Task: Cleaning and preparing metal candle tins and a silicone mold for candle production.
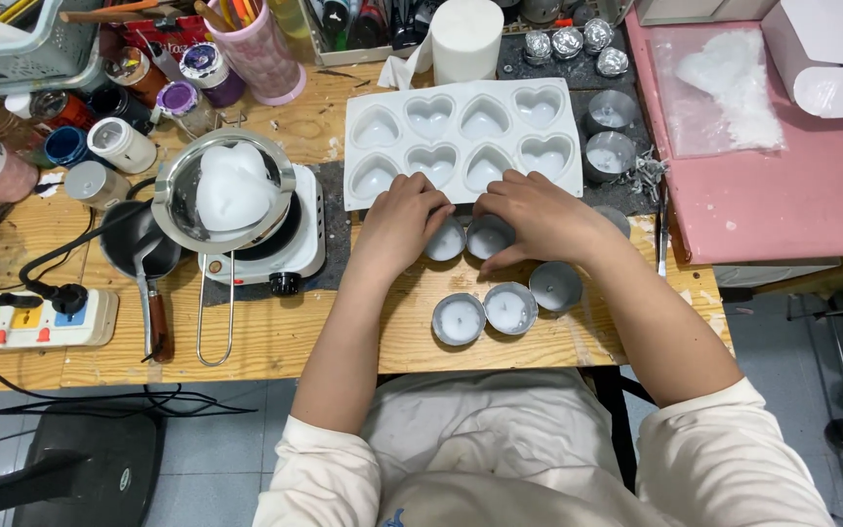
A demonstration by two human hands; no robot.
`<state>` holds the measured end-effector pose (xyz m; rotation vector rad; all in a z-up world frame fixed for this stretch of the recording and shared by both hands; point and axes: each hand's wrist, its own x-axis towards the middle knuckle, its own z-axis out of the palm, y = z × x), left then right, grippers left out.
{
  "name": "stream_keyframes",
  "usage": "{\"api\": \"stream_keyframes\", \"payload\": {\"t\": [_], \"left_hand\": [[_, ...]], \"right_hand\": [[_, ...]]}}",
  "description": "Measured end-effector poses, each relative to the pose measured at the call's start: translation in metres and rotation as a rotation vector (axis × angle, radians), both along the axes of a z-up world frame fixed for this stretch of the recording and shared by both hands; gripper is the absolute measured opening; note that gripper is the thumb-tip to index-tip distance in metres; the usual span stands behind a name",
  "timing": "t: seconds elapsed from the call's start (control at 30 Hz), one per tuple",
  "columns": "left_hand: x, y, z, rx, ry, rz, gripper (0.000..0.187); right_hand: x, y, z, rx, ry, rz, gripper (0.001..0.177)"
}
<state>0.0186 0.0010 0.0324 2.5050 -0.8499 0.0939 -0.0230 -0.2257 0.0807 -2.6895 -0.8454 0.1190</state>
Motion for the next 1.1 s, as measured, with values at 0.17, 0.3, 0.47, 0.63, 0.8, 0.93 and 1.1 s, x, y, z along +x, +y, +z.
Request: {"api": "stream_keyframes", "payload": {"t": [0.17,0.3,0.47,0.63,0.8,0.93,1.1], "left_hand": [[0.0,0.006,0.012,-0.05,0.026,0.041,0.017],[0.004,0.01,0.01,-0.065,-0.147,0.13,0.02],[0.012,0.011,-0.006,0.037,-0.134,0.204,0.021],[0.012,0.01,0.007,-0.056,0.035,0.351,0.033],[0.021,0.013,-0.015,-0.094,-0.021,0.414,0.027],[0.024,0.012,-0.014,-0.079,0.014,0.449,0.028],[0.02,0.011,-0.009,-0.087,0.029,0.476,0.026]], "right_hand": [[0.005,-0.021,0.001,0.055,0.012,-0.043,0.061],[0.011,-0.056,-0.014,-0.001,-0.162,-0.329,0.041],[0.02,-0.066,-0.036,-0.153,-0.273,-0.525,0.038],[0.022,-0.06,-0.041,-0.186,-0.314,-0.63,0.042],[0.029,-0.058,-0.046,-0.155,-0.307,-0.708,0.041],[0.034,-0.063,-0.052,-0.103,-0.292,-0.745,0.034],[0.031,-0.064,-0.053,-0.038,-0.328,-0.745,0.032]]}}
